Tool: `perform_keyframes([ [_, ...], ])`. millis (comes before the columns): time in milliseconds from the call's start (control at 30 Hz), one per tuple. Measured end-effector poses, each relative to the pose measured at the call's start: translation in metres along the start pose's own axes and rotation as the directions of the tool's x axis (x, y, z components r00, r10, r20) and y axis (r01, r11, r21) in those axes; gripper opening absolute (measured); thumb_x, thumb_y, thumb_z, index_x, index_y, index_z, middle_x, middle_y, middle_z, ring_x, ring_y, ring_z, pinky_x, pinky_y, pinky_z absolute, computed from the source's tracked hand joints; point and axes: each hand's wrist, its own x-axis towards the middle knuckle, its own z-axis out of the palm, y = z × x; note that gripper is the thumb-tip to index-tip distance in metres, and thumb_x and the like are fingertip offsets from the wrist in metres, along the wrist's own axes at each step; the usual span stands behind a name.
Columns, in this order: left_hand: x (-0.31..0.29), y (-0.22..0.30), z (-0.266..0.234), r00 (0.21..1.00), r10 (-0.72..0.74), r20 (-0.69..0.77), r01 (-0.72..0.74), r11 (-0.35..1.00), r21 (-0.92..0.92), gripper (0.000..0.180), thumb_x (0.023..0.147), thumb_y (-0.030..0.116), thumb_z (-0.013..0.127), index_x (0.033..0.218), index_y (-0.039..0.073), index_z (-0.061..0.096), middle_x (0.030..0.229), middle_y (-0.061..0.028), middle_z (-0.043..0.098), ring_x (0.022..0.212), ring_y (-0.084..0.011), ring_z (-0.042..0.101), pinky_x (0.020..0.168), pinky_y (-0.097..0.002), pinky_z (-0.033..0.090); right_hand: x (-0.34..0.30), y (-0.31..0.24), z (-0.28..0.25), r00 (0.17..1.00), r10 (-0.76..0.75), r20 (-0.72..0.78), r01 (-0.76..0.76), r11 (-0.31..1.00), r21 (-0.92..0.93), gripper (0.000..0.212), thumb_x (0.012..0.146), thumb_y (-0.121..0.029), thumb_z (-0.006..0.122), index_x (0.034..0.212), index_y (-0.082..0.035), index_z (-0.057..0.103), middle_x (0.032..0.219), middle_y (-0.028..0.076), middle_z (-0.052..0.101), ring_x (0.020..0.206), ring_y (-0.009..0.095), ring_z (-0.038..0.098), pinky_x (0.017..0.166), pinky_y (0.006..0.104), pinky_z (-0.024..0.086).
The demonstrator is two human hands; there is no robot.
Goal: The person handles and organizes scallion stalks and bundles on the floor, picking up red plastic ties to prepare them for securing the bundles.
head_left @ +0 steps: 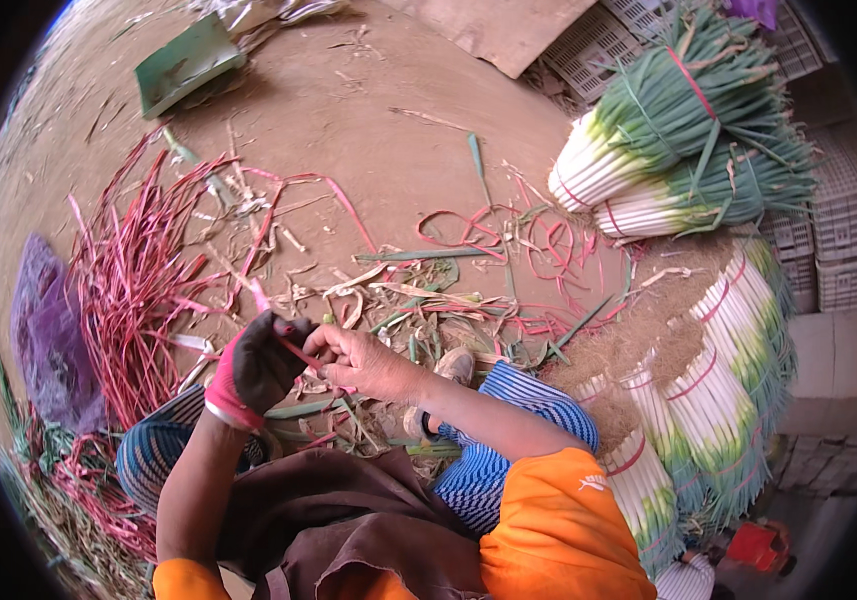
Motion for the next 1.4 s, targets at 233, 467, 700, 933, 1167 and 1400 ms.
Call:
perform_keyframes([
  [233,0.012,-0.018,0.010,0.983,0.009,-0.182,-0.031,0.993,-0.117,0.025,0.093,0.027,0.044,0.083,0.006,0.056,0.089,-0.0098,0.060,0.096,-0.0273,0.055,0.089,-0.0437,0.043,0.004,0.014,-0.042,0.982,-0.027,0.185,0.103,0.905,-0.412,0.022,0.082,-0.008,0.050,0.101,0.002,0.055,0.070,0.009,0.056,0.062,0.017,0.058,0.057,0.0291,0.047],
  [467,0.022,-0.015,0.006,0.935,-0.023,-0.354,-0.023,0.992,-0.126,0.025,0.093,0.028,0.046,0.077,0.009,0.049,0.069,-0.0027,0.052,0.073,-0.0235,0.055,0.080,-0.0433,0.048,0.012,0.045,-0.064,0.971,0.039,0.237,0.013,0.977,-0.214,0.018,0.086,-0.016,0.054,0.094,-0.001,0.058,0.068,0.012,0.059,0.057,0.020,0.060,0.058,0.0339,0.048],
  [700,0.026,0.016,-0.012,0.907,0.148,-0.394,-0.181,0.982,-0.046,0.024,0.095,0.029,0.040,0.076,0.014,0.044,0.061,0.0042,0.036,0.044,-0.0064,0.028,0.039,-0.0217,0.026,0.033,0.144,-0.118,0.999,-0.039,0.014,0.040,0.842,-0.538,0.015,0.085,-0.014,0.049,0.088,-0.003,0.058,0.077,0.012,0.061,0.070,0.021,0.059,0.068,0.0357,0.049],
  [933,0.019,0.005,-0.013,0.856,0.141,-0.497,-0.058,0.982,0.178,0.027,0.096,0.034,0.037,0.080,0.013,0.043,0.060,0.0015,0.038,0.039,-0.0088,0.030,0.034,-0.0237,0.025,-0.022,0.241,-0.252,0.856,-0.007,-0.517,-0.498,0.257,-0.828,0.025,0.077,-0.012,0.053,0.101,-0.007,0.048,0.088,0.018,0.059,0.083,0.037,0.059,0.071,0.0479,0.046],
  [1167,0.013,-0.001,-0.003,0.854,0.148,-0.499,0.012,0.953,0.303,0.029,0.095,0.038,0.040,0.094,0.011,0.052,0.061,0.0012,0.045,0.038,-0.0081,0.032,0.035,-0.0223,0.026,-0.004,0.274,-0.251,0.714,-0.050,-0.698,-0.646,0.339,-0.684,0.015,0.076,-0.012,0.050,0.088,-0.003,0.053,0.087,0.018,0.062,0.081,0.037,0.060,0.071,0.0480,0.048],
  [1400,0.001,-0.003,0.012,0.914,0.101,-0.394,0.041,0.940,0.338,0.037,0.095,0.039,0.041,0.102,0.006,0.054,0.059,0.0014,0.044,0.037,-0.0063,0.029,0.033,-0.0213,0.023,0.017,0.199,-0.253,0.618,-0.284,-0.733,-0.576,0.470,-0.668,0.013,0.080,-0.018,0.050,0.085,-0.006,0.051,0.084,0.019,0.058,0.078,0.038,0.058,0.067,0.0488,0.046],
])
